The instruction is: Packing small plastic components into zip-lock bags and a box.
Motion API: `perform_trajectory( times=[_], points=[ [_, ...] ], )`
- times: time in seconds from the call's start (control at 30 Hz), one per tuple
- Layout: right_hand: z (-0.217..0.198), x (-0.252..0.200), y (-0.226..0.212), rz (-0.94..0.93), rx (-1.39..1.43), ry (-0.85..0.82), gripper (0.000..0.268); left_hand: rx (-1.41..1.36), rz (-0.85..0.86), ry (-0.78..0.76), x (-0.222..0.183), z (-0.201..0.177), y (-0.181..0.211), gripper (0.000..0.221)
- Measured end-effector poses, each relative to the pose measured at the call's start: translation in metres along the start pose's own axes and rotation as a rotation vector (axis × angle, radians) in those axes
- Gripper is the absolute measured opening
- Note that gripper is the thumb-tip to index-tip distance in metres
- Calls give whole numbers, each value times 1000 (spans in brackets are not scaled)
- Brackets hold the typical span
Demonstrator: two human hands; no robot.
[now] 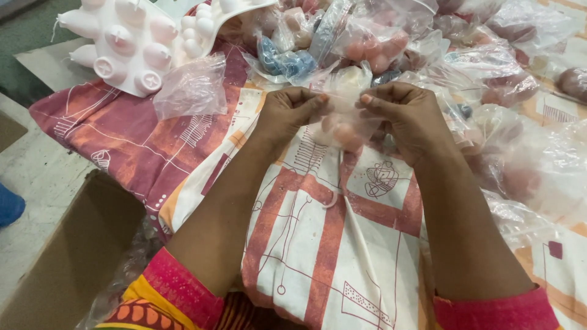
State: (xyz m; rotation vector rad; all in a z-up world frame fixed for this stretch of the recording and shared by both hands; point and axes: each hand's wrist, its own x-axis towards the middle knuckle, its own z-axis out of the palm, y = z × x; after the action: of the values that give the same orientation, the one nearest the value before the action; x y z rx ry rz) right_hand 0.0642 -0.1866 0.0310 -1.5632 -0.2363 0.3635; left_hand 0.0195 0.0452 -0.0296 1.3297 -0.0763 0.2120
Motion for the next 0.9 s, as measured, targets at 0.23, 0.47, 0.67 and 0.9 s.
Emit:
perform_trajectory(
  times=[0.23,0.47,0.67,0.9],
  points=[
    [13,-19,-23,38,-69,61,8,-59,73,-51,-1,1,2,25],
    [11,-19,-22,-31,-136,-11,8,-80,126,-56,-1,3,5,21],
    [8,-14,-15,-48,-210,-83,10,-90,124,-56,0,0,6,23],
    [11,-17,-17,-61,-170,-66,10,4,145,-111,-6,4,11,22]
  ],
)
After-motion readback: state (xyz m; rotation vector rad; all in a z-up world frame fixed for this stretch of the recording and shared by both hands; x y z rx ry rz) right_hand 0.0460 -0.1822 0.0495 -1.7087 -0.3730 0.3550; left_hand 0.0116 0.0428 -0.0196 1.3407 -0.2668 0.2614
